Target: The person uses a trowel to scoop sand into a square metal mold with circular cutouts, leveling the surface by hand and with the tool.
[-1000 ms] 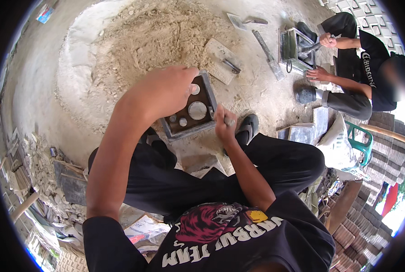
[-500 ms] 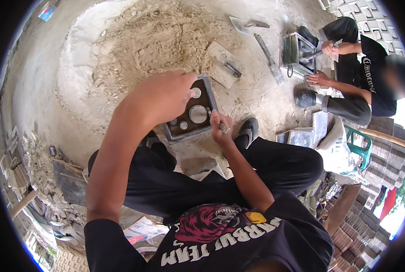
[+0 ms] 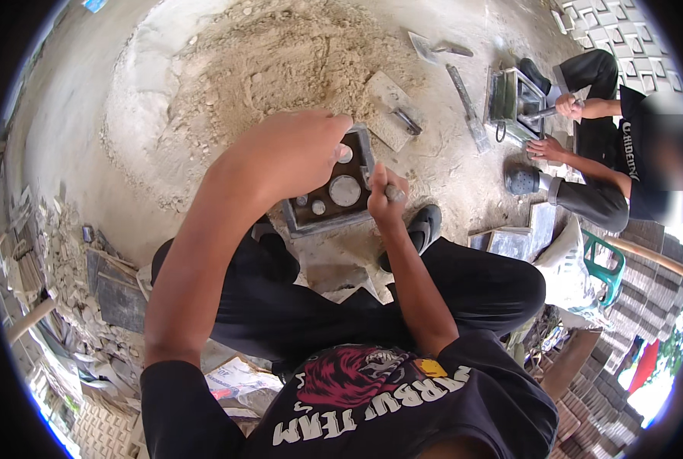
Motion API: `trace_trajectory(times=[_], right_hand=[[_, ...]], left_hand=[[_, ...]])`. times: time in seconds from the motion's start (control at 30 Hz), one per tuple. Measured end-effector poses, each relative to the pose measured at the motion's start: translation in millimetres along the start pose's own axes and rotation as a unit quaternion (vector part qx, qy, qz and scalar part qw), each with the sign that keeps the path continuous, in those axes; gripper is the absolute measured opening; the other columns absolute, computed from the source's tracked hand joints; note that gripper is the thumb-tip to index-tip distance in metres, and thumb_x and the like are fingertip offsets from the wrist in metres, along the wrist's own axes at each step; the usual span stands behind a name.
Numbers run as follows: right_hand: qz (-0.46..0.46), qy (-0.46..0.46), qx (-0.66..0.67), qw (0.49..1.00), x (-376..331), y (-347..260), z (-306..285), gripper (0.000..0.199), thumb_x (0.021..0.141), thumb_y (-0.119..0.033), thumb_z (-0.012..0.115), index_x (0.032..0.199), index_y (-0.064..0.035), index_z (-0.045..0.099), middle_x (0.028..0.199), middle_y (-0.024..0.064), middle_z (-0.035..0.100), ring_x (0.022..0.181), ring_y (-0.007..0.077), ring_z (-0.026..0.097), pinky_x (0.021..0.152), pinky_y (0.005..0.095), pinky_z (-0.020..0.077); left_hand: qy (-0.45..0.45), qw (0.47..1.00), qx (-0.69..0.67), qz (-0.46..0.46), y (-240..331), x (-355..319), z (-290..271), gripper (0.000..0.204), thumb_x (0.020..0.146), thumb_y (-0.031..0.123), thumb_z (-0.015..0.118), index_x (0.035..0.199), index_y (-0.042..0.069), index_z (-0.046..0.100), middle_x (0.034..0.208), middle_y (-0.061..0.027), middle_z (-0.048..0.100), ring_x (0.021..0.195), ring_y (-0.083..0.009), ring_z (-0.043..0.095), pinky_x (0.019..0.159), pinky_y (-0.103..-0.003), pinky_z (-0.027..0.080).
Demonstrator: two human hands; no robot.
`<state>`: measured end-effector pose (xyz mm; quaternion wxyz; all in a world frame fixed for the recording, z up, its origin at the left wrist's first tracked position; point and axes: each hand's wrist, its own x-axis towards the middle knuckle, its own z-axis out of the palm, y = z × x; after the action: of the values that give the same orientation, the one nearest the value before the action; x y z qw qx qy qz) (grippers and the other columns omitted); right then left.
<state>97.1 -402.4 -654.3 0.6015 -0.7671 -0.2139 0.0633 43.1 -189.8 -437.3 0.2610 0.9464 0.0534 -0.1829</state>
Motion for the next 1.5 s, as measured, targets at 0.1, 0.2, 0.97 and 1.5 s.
trace_trajectory(times=[0.1, 0.2, 0.97, 1.5], right_hand=[[0.003, -0.002, 0.012, 1.000, 15, 9, 7, 0.047, 0.101, -0.022, 0.050, 0.059, -0.0026, 0.045, 0.053, -0.0007, 0.043, 0.051, 0.0069, 0.036, 0.046, 0.0292, 0.0289], [0.002, 0.050, 0.066, 0.997, 27, 8, 11, 0.047, 0.100, -0.022, 0.052, 0.059, -0.0007, 0.046, 0.051, 0.0014, 0.045, 0.048, 0.0075, 0.040, 0.045, 0.0306, 0.0313], [0.071, 0.001, 0.101, 0.992, 93, 15, 32, 0.050, 0.102, -0.030, 0.051, 0.058, -0.0072, 0.046, 0.053, -0.0034, 0.044, 0.051, 0.0062, 0.040, 0.046, 0.0277, 0.0307], [0.239, 0.300, 0.258, 0.887, 57, -25, 18, 0.044, 0.100, -0.041, 0.055, 0.071, -0.0097, 0.045, 0.062, -0.0030, 0.037, 0.057, 0.0096, 0.033, 0.055, 0.0265, 0.0296]], left_hand=[[0.014, 1.000, -0.003, -0.002, -7, 2, -2, 0.028, 0.096, 0.020, 0.054, 0.117, 0.002, 0.056, 0.108, -0.0181, 0.064, 0.104, -0.0380, 0.060, 0.088, -0.046, 0.048], [0.017, 1.000, -0.001, -0.012, -10, 2, -4, 0.026, 0.095, 0.020, 0.054, 0.113, 0.001, 0.056, 0.106, -0.0180, 0.065, 0.102, -0.0383, 0.061, 0.087, -0.047, 0.048], [0.007, 1.000, -0.012, 0.008, -9, 8, 0, 0.024, 0.095, 0.019, 0.054, 0.110, 0.000, 0.056, 0.105, -0.0189, 0.064, 0.102, -0.0388, 0.060, 0.086, -0.048, 0.048], [-0.004, 1.000, -0.009, 0.000, -4, 4, -10, 0.031, 0.096, 0.026, 0.054, 0.114, 0.000, 0.056, 0.111, -0.0175, 0.064, 0.106, -0.0373, 0.060, 0.088, -0.047, 0.048]])
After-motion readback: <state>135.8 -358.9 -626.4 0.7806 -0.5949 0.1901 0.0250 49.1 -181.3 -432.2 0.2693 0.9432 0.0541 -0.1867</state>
